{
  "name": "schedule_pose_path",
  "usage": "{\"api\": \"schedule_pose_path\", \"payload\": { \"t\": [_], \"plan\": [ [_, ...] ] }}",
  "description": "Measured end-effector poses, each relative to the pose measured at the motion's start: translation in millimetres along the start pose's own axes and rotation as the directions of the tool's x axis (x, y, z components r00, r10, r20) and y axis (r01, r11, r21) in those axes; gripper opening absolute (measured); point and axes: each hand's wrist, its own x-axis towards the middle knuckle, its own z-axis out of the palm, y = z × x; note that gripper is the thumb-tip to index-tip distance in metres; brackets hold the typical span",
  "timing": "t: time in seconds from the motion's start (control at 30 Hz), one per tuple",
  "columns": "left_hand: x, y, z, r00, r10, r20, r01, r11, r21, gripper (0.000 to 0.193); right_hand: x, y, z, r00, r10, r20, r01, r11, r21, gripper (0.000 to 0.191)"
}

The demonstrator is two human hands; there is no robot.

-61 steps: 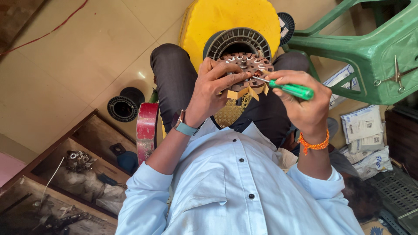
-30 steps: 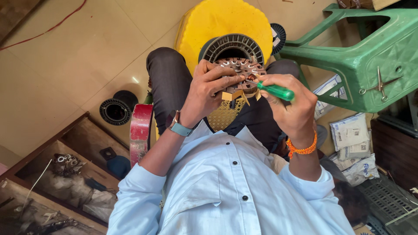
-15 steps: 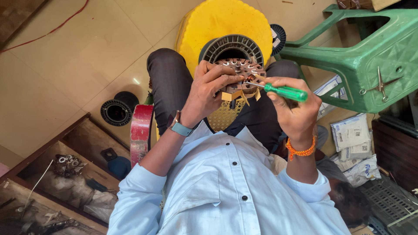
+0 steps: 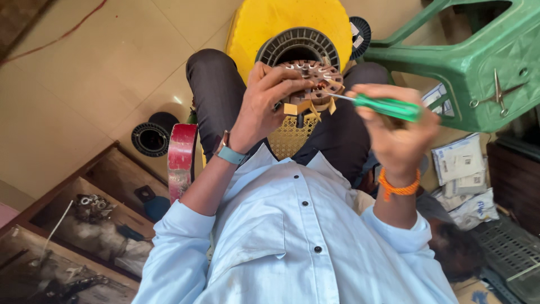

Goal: The person sits and works on a circular electrical component, inserting and adjusting small parts with both hands. They then use a green-handled screwdriver to tighten or adjust elements on the component. The task continues with repeated insertion and adjustment of small pieces.

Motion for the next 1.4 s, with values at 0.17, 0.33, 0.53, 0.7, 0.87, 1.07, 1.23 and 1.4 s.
{"api": "schedule_pose_path", "payload": {
  "t": [0.17, 0.33, 0.53, 0.7, 0.87, 1.07, 1.23, 1.4],
  "plan": [
    [7, 17, -9, 0.995, -0.001, 0.101, -0.006, 0.997, 0.071, 0.089, -67, 8, -25, 0.965, 0.135, -0.224, -0.025, 0.901, 0.434, 0.028],
    [2, 38, -20, 0.994, 0.068, 0.08, -0.072, 0.996, 0.058, 0.089, -107, 23, -21, 0.926, 0.318, -0.203, -0.186, 0.852, 0.489, 0.026],
    [-7, 69, -10, 0.977, 0.165, 0.131, -0.199, 0.929, 0.312, 0.084, -125, 11, -26, 0.95, 0.264, -0.168, -0.189, 0.913, 0.362, 0.023],
    [3, 75, 5, 0.952, 0.253, 0.171, -0.302, 0.865, 0.4, 0.057, -143, 7, -46, 0.96, 0.171, -0.223, -0.105, 0.954, 0.28, 0.023],
    [10, 65, 10, 0.942, 0.264, 0.206, -0.324, 0.874, 0.363, 0.047, -159, 21, -57, 0.931, 0.171, -0.322, -0.016, 0.902, 0.432, 0.024],
    [17, 69, 11, 0.959, 0.218, 0.183, -0.26, 0.93, 0.258, 0.054, -175, 36, -61, 0.909, 0.224, -0.352, -0.037, 0.883, 0.467, 0.024],
    [19, 89, 17, 0.958, 0.228, 0.171, -0.271, 0.915, 0.297, 0.071, -176, 39, -61, 0.919, 0.199, -0.34, -0.036, 0.901, 0.432, 0.021],
    [15, 95, 31, 0.966, 0.254, 0.051, -0.25, 0.863, 0.439, 0.039, -176, 37, -59, 0.923, 0.196, -0.332, -0.03, 0.895, 0.445, 0.022]
  ]
}}
